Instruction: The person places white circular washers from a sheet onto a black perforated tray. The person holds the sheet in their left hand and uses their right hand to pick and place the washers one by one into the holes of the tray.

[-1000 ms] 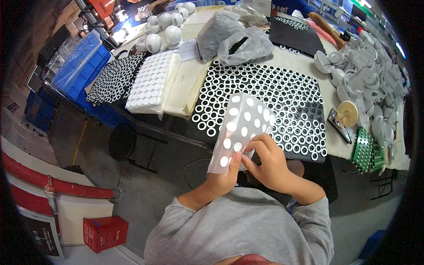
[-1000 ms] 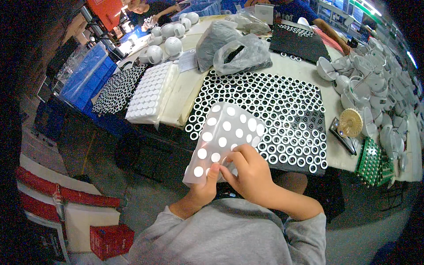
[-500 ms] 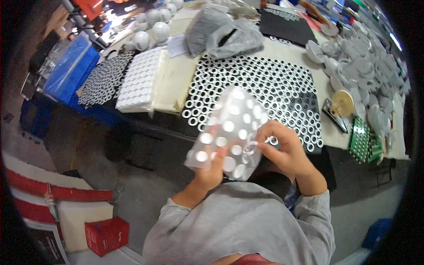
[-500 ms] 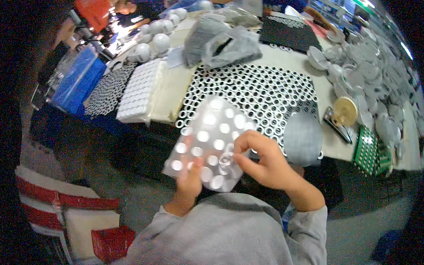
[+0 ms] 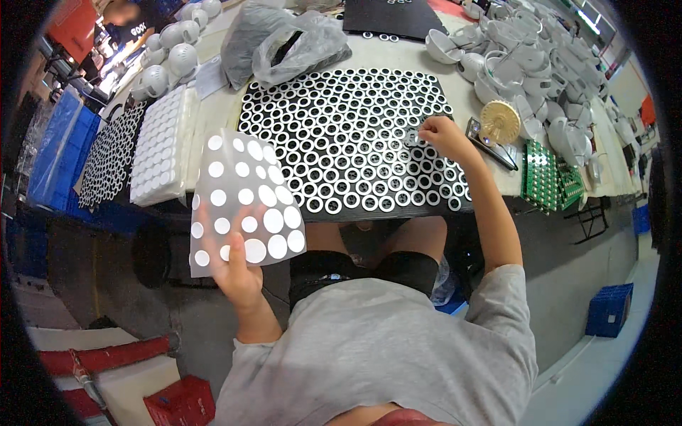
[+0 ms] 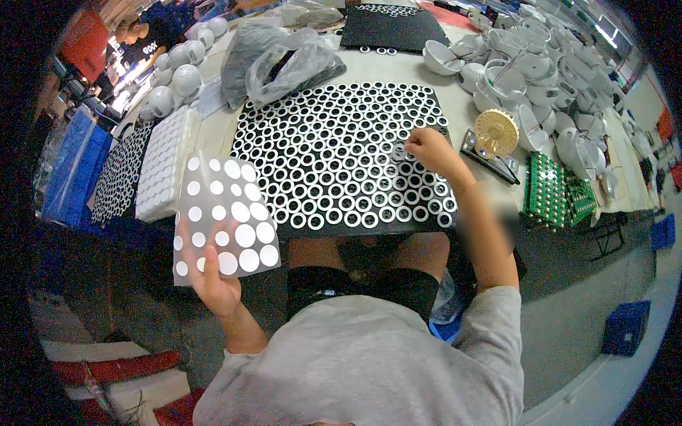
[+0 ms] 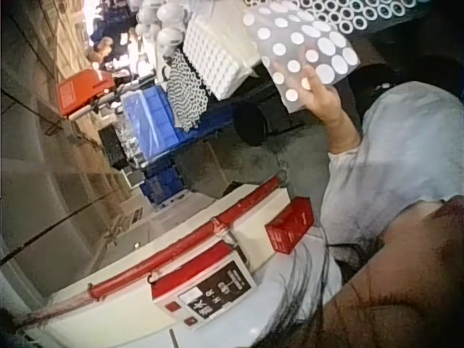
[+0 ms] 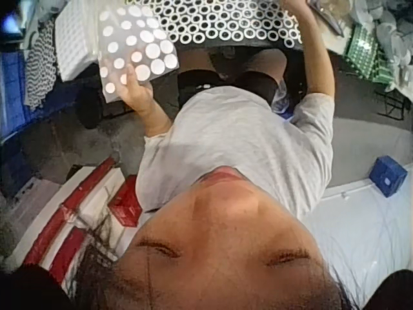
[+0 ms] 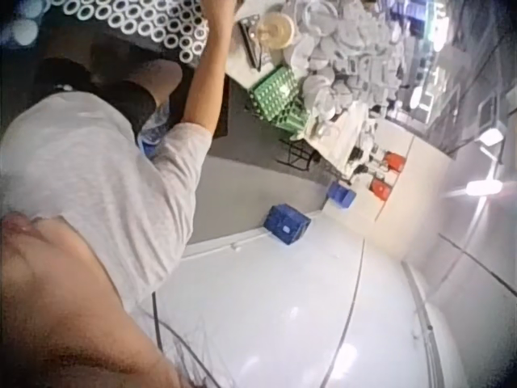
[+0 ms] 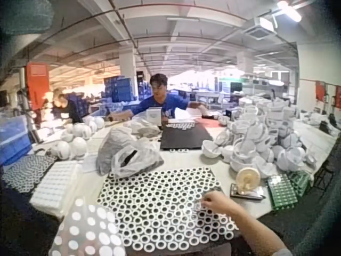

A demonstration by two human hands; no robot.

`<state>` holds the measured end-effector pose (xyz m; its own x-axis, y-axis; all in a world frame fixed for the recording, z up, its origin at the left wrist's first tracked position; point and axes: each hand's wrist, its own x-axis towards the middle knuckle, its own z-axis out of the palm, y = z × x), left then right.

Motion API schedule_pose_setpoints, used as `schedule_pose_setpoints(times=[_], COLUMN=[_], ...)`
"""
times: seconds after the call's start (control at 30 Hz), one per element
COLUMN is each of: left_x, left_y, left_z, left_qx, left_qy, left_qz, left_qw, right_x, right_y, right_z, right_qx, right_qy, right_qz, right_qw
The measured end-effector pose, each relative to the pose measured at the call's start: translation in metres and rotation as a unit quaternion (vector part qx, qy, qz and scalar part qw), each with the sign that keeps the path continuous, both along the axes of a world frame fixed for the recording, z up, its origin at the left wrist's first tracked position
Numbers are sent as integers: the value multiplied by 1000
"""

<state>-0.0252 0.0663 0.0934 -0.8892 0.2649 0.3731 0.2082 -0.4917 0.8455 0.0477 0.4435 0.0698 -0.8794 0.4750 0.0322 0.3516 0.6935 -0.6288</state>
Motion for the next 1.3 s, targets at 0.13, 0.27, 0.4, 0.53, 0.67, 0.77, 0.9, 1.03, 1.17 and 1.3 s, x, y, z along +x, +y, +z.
schedule_pose_setpoints(times=[0.13,0.27,0.4,0.53,0.67,0.77,0.9,1.03,1.17,1.3], left_x=[0,1,-1,-1,0,0,3,1,1,14], left_y=[0,2,5,7,10,10,6,7,12,23], left_z=[1,3,0,0,2,2,4,-2,-2,1], left_qx=[-16,-9,-10,-1,-6,-5,-1,0,-40,-97], left_qy=[12,-14,-11,-8,-14,-11,-37,-37,-27,-3], left_qz=[10,14,31,6,12,10,-21,-3,13,-18], left_qw=[1000,1000,999,1000,1000,1000,999,999,999,995], right_x=[-10,-13,-13,-13,-14,-14,-14,-12,2,20], right_y=[5,13,8,5,4,2,-3,-23,-99,-181], right_z=[-17,-30,-26,-25,-30,-27,-29,-16,31,68], right_qx=[23,40,35,30,78,82,119,104,-1,-40], right_qy=[1,-11,-42,-51,-35,-53,-40,20,205,244], right_qz=[-1,-21,-37,-55,-75,-86,-97,-66,75,299], right_qw=[1000,999,998,997,993,991,987,992,976,922])
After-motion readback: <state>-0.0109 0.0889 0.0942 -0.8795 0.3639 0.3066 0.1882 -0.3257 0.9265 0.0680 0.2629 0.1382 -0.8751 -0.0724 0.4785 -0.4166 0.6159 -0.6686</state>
